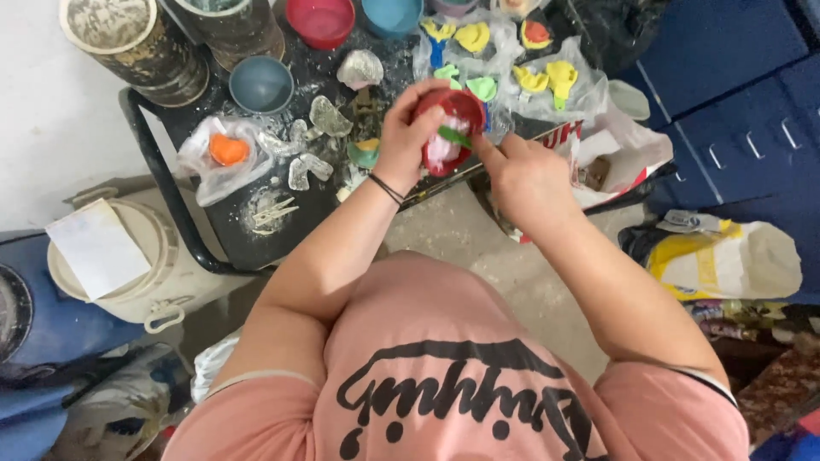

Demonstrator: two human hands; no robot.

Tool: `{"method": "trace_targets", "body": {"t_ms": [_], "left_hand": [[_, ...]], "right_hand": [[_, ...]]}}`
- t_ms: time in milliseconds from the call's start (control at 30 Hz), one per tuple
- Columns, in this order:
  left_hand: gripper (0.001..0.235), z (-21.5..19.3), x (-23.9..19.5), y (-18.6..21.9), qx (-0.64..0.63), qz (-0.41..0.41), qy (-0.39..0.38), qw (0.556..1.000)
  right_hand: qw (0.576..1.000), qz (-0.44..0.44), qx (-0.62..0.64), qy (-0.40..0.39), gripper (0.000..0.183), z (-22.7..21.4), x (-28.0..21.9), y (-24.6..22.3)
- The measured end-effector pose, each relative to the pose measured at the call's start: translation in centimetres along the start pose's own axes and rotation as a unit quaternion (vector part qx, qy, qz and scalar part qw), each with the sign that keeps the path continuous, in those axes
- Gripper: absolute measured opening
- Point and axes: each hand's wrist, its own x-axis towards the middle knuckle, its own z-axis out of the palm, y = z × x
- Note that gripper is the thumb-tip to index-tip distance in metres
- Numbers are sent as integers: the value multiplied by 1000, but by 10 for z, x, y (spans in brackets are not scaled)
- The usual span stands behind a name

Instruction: The person scoops white powder from a bag into a red bowl, mixes it with a green spatula, and coats several small craft items including a pink heart and a metallic figurine. The items are handled one at a time and placed back on the table.

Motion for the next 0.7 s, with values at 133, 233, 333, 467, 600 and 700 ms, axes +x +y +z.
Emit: {"method": "trace_targets", "body": {"t_ms": [133,233,333,467,600,700], "left_hand": [[40,5,-3,-4,84,47,-32,995],[48,10,1,-3,0,61,-12,998],[35,11,0,2,6,102,64,993],[39,10,-2,11,-64,173,10,983],[48,0,2,-2,-62,190,-4,980],[37,-7,9,-20,-59,143,51,987]], "right_hand": [[863,156,-84,-473,68,-37,63,24],[987,83,-126,-62,71,21,19,30],[964,173,169,-108,36,51,-3,-13],[804,299,486,-168,34,51,-8,-61],[628,330,682,-178,27,36,-5,-66],[466,397,769,-185,28,52,-21,-52]]}}
